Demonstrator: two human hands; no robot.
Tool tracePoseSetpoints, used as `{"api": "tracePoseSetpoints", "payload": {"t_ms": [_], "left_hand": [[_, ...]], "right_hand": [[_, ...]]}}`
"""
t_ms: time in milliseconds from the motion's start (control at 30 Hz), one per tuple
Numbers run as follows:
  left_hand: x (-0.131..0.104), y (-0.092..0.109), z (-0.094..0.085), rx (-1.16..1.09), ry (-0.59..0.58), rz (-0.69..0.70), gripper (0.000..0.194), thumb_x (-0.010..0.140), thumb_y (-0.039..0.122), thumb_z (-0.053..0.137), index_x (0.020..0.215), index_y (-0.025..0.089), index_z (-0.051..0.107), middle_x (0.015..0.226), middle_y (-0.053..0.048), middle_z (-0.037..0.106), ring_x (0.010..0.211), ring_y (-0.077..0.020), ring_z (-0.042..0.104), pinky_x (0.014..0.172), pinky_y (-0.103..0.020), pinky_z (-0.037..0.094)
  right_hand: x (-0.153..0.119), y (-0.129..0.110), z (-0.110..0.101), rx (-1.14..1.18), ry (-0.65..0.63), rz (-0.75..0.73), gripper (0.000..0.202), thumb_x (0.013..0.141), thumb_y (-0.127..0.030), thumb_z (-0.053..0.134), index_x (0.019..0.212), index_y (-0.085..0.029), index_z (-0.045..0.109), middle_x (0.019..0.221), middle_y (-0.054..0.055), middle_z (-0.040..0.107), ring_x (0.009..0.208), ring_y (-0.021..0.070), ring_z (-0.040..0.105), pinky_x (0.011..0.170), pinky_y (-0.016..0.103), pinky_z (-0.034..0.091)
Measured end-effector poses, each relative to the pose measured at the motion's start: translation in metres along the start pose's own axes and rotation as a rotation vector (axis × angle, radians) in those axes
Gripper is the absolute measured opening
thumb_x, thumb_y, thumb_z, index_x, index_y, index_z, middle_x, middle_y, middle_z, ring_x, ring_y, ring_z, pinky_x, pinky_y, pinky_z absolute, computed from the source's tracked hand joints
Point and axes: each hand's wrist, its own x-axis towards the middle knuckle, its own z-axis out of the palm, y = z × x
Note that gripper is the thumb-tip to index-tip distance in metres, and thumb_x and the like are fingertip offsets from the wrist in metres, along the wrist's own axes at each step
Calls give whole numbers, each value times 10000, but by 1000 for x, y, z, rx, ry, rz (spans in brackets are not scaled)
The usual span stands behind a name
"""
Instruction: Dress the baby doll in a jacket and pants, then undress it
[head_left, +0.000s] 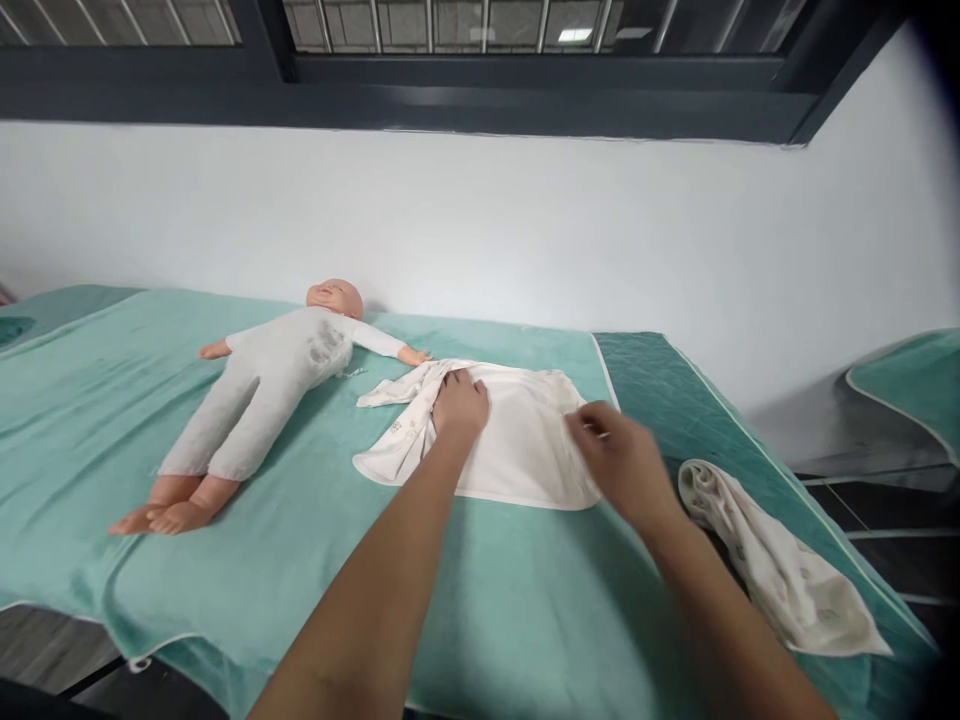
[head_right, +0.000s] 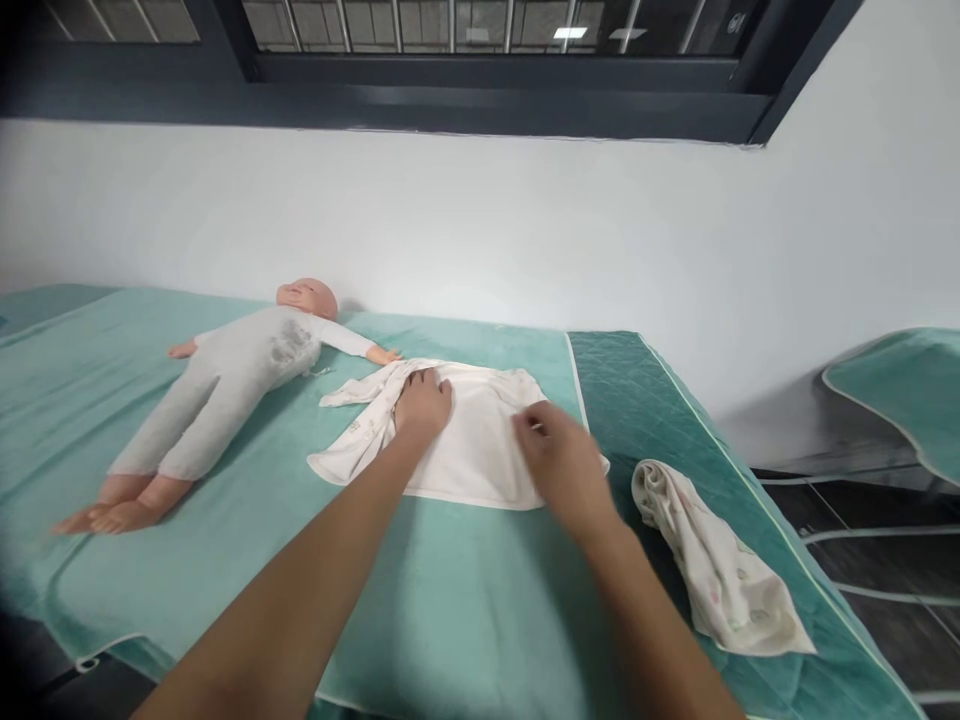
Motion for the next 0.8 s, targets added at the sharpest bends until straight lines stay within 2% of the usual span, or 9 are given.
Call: {"api": "tracePoseSetpoints", "payload": {"t_ms": [67,133,200,300,367,433,567,700,800], "left_hand": [[0,0,-1,2,-4,12,470,984,394,328,1309,116,524,1368,-181,564,1319,-327,472,1135,-443,330],[0,-1,-1,1,-10,16,469,985,395,323,1306,121,527,1375,-177,561,1320,-325,472,1136,-441,330],[1,-2,0,-3,-11,10,470,983,390,324,1312,122,526,1380,-177,559,1322,-325,470,1136,-443,332],[2,-2,2,-14,-9,3,482,979,387,328,1332,119,515,1384,-181,554,1325,-332,467,1129,-452,342],[2,-1,2,-20,-8,1,489,977,384,328,1342,114,510,1388,-187,550,1324,-338,466,1123,-459,350],[1,-1,2,-23,-3,1,491,977,379,325,1342,108,511,1391,-193,545,1322,-341,467,1124,-462,347],[1,-1,1,-22,2,3,486,977,377,326,1334,108,516,1393,-195,543,1320,-341,469,1125,-462,346],[0,0,-1,-17,-5,4,477,976,377,329,1323,117,528,1368,-187,563,1310,-339,479,1112,-462,365],[0,0,-2,-13,1,10,475,975,368,332,1327,113,525,1350,-189,573,1298,-332,488,1120,-455,356]], "right_hand": [[-8,-30,7,72,-282,-168,211,956,-396,493,926,-256,648,937,7,707,815,178,628,726,296,432],[-14,-39,12,151,-376,-202,211,978,-376,463,959,-272,646,962,-7,704,846,168,631,762,291,449],[-14,-23,12,136,-255,-128,217,981,-391,458,1005,-268,636,1006,6,698,890,176,633,808,302,460],[-9,31,4,-144,11,21,301,949,-448,488,1113,-230,616,1130,85,671,1040,257,605,876,367,448],[-5,67,-3,-347,10,105,397,913,-475,520,1154,-174,615,1186,158,647,1111,324,575,896,410,431],[-3,91,-9,-410,-84,231,414,895,-503,525,1119,-171,632,1132,160,668,1053,329,603,824,391,436],[6,100,-23,-410,-252,339,348,893,-524,490,976,-229,654,923,89,708,838,277,641,652,332,386],[29,104,-40,-508,-55,264,283,907,-439,470,986,-237,652,1032,91,685,913,275,624,670,337,375],[45,114,-43,-557,89,244,303,913,-412,461,1038,-224,664,1097,115,651,978,293,598,712,359,400]]}}
